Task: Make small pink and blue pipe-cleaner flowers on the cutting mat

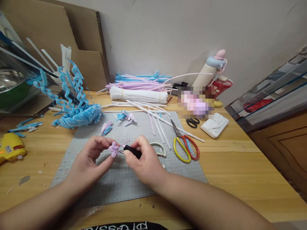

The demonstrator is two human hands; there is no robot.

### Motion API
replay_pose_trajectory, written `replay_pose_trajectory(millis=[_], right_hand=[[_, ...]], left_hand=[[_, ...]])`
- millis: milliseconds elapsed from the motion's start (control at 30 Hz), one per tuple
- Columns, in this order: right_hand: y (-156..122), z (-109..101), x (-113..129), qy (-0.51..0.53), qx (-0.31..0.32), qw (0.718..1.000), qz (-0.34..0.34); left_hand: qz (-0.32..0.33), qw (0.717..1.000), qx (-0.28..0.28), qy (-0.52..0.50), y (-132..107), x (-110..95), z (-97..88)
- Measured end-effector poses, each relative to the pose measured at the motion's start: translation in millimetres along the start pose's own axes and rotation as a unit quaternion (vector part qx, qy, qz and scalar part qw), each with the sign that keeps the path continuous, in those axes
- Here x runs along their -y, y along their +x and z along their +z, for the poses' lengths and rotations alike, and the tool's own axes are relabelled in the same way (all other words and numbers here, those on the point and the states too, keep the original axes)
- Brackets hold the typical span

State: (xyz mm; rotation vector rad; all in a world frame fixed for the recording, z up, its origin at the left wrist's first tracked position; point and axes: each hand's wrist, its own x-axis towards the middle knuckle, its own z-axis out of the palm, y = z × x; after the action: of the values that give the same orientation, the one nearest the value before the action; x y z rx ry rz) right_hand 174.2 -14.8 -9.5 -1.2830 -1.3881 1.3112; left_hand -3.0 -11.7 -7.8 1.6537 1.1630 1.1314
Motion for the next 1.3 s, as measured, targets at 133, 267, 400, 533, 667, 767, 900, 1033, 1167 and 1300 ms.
replay_pose_trajectory(millis=[133, 267, 400, 533, 667, 767, 900, 1033, 1167, 1300], right_hand=[[0, -1, 0, 0.001, -0.015, 1.0, -0.003], [0, -4, -2, 0.001, -0.033, 0.999, -0.012], [2, -5, -4, 0.007, -0.049, 0.999, -0.015], [4, -4, -7, 0.048, -0.05, 0.998, 0.007], [6, -3, -10, 0.079, -0.047, 0.995, 0.024], [6, -3, -12, 0.091, -0.037, 0.995, 0.017], [6, -3, -11, 0.098, -0.014, 0.995, -0.004], [6, -1, -5, 0.103, 0.033, 0.994, 0.018], [5, 0, -3, 0.14, 0.086, 0.985, 0.049], [5, -1, -4, 0.184, 0.104, 0.97, 0.12]], left_hand=[[-0.007, 1.0, 0.004, -0.006, -1, 0, -0.8], [-0.014, 1.0, 0.008, -0.014, 1, 2, -1.4], [-0.019, 1.0, 0.002, -0.021, 1, 1, -1.3], [-0.035, 0.998, -0.012, -0.045, 0, -2, -1.1], [-0.105, 0.983, -0.012, -0.15, 4, 1, -1.5], [-0.172, 0.946, 0.008, -0.273, 10, 4, -2.3], [-0.26, 0.88, 0.057, -0.393, 13, 1, -4.0], [-0.343, 0.808, 0.112, -0.465, 12, -2, -5.7], [-0.357, 0.786, 0.133, -0.488, 11, -2, -6.9], [-0.359, 0.78, 0.153, -0.488, 10, -2, -7.0]])
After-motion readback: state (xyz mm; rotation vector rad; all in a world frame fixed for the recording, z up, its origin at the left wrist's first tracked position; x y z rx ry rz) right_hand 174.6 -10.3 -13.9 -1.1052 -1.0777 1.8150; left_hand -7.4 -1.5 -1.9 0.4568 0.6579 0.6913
